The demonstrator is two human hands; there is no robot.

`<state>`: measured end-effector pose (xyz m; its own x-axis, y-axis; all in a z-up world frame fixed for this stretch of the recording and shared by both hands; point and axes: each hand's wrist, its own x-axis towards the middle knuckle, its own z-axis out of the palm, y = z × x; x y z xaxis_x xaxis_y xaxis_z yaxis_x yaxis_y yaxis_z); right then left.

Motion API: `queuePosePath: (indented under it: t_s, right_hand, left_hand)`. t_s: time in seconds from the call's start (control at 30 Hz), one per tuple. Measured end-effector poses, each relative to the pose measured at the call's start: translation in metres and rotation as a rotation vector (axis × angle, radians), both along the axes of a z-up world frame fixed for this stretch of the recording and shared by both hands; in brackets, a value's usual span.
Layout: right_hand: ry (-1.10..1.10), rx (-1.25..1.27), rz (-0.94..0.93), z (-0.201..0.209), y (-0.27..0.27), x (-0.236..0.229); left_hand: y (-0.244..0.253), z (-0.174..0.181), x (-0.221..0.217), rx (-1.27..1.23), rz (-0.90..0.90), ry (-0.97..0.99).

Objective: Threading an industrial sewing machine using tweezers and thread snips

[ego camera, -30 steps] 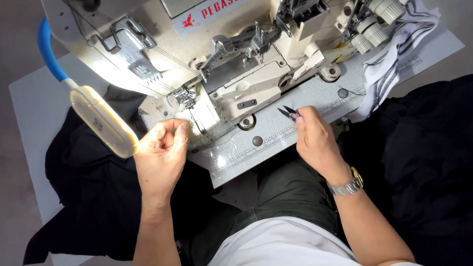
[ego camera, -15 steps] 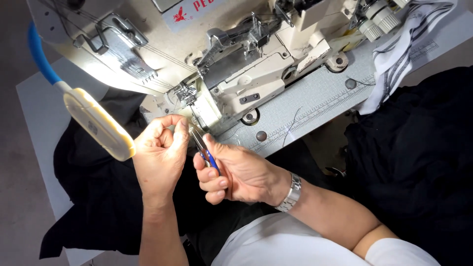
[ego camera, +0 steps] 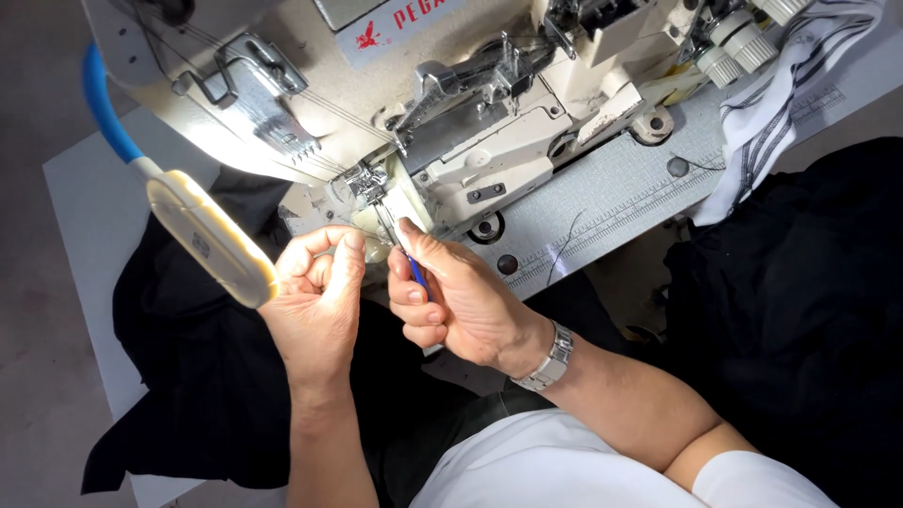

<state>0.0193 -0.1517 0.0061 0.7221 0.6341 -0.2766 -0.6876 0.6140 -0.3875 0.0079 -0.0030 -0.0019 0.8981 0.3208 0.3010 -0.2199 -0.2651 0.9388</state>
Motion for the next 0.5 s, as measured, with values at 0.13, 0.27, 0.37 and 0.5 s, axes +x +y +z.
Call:
queuePosePath:
  t_s: [0.13, 0.27, 0.37, 0.5]
  right_hand:
    - [-0.074, -0.14, -0.077, -0.005, 0.001, -0.011]
    - [-0.158, -0.216, -0.153, -0.01, 0.001, -0.017]
    - [-0.292, -0.345, -0.214, -0.022, -0.005, -0.015]
    - [-0.33, -0.382, -0.23, -0.028, -0.005, -0.017]
  left_hand:
    - [-0.003, -0.003, 0.001, -0.089, 0.006, -0.01]
    - [-0.006, 0.0, -0.001, -0.113, -0.002, -0.018]
    - [-0.007, -0.002, -0.003, -0.122, 0.0, -0.019]
    - [-0.016, -0.008, -0.001, -0.19, 0.042, -0.013]
